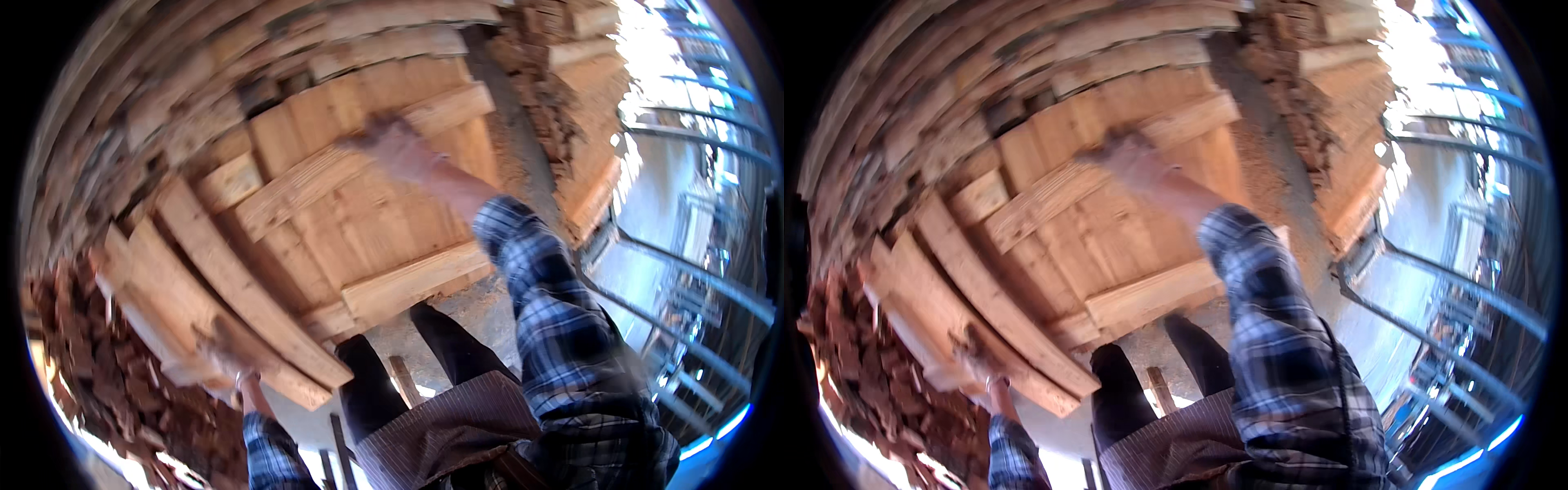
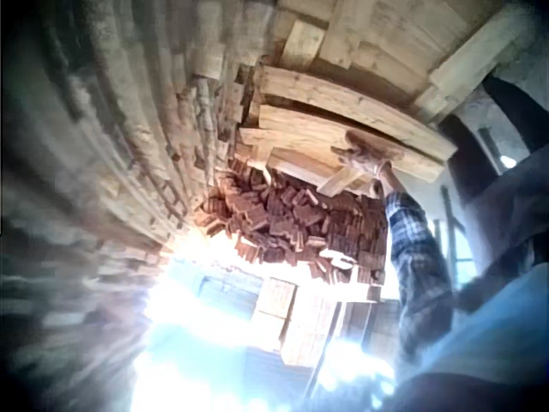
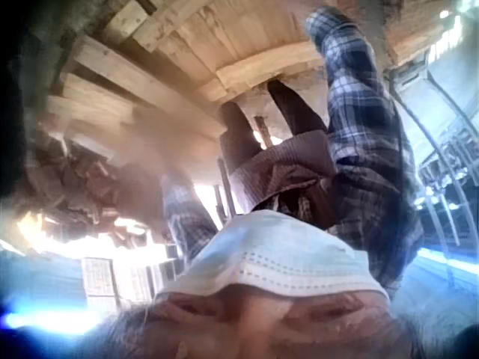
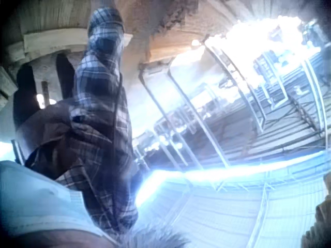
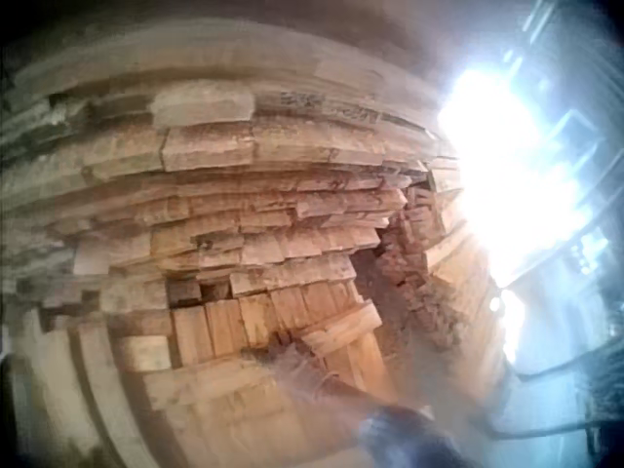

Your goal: The person repeatedly picks up wooden planks from a large pile and stacks them onto a growing stack. They wear gloves and handle the lumber with both hands, lifting and placing the pieces one by one.

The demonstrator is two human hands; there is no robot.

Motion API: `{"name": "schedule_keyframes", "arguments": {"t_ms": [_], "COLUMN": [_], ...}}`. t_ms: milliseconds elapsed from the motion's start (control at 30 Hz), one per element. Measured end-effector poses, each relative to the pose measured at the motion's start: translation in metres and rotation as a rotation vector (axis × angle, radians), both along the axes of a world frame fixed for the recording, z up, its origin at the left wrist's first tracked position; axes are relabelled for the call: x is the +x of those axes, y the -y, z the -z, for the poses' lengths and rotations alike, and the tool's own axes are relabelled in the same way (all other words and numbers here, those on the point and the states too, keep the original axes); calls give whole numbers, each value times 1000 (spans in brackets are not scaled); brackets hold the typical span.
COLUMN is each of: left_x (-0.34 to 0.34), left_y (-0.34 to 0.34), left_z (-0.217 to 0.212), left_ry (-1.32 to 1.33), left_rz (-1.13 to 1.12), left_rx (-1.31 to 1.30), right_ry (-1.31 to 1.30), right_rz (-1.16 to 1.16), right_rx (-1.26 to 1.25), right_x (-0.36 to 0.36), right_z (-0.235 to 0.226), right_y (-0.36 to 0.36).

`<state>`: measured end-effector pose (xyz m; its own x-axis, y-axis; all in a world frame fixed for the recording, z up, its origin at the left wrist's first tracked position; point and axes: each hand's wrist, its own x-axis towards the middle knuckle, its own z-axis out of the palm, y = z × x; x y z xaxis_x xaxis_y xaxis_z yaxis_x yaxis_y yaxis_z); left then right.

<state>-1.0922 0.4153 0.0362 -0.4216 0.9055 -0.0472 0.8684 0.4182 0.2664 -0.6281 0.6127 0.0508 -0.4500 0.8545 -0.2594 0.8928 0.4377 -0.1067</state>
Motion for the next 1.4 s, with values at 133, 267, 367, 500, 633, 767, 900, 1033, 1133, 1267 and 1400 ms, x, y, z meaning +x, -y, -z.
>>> {"name": "schedule_keyframes", "arguments": {"t_ms": [133, 267, 367, 500, 633, 767, 900, 1033, 1133, 1267, 1400], "left_x": [22, 3, 0, 24, 34, 41, -21, 12, 63, 141, 229], "left_y": [-29, -33, -25, -41, 0, -22, 8, 13, 6, 10, -6], "left_z": [-6, -18, -21, -29, -40, -62, -14, -18, -70, -74, -50], "left_ry": [-73, 125, 5, 63, 228, 359, 535, 1144, 1090, 1477, 1035], "left_rz": [-43, -258, -234, -237, -196, -394, -92, -301, -468, -468, 96], "left_rx": [-48, -21, -90, -193, -177, -305, 26, -177, -195, -205, -188], "right_ry": [64, 235, -448, -882, -1321, -1444, -1767, -1445, -1768, -1447, -1287], "right_rz": [-120, -2, 209, 730, 1018, 1029, 1230, 983, 999, 1207, 1077], "right_rx": [354, 301, -20, -408, -763, -859, -1141, -813, -873, -644, -383], "right_x": [22, -38, -123, -257, -277, -278, -289, -239, -223, -136, 35], "right_z": [18, -15, -2, 27, 25, 43, 41, 55, -4, -47, -13], "right_y": [19, 21, 74, 165, 168, 164, 174, 201, 204, 206, 206]}}
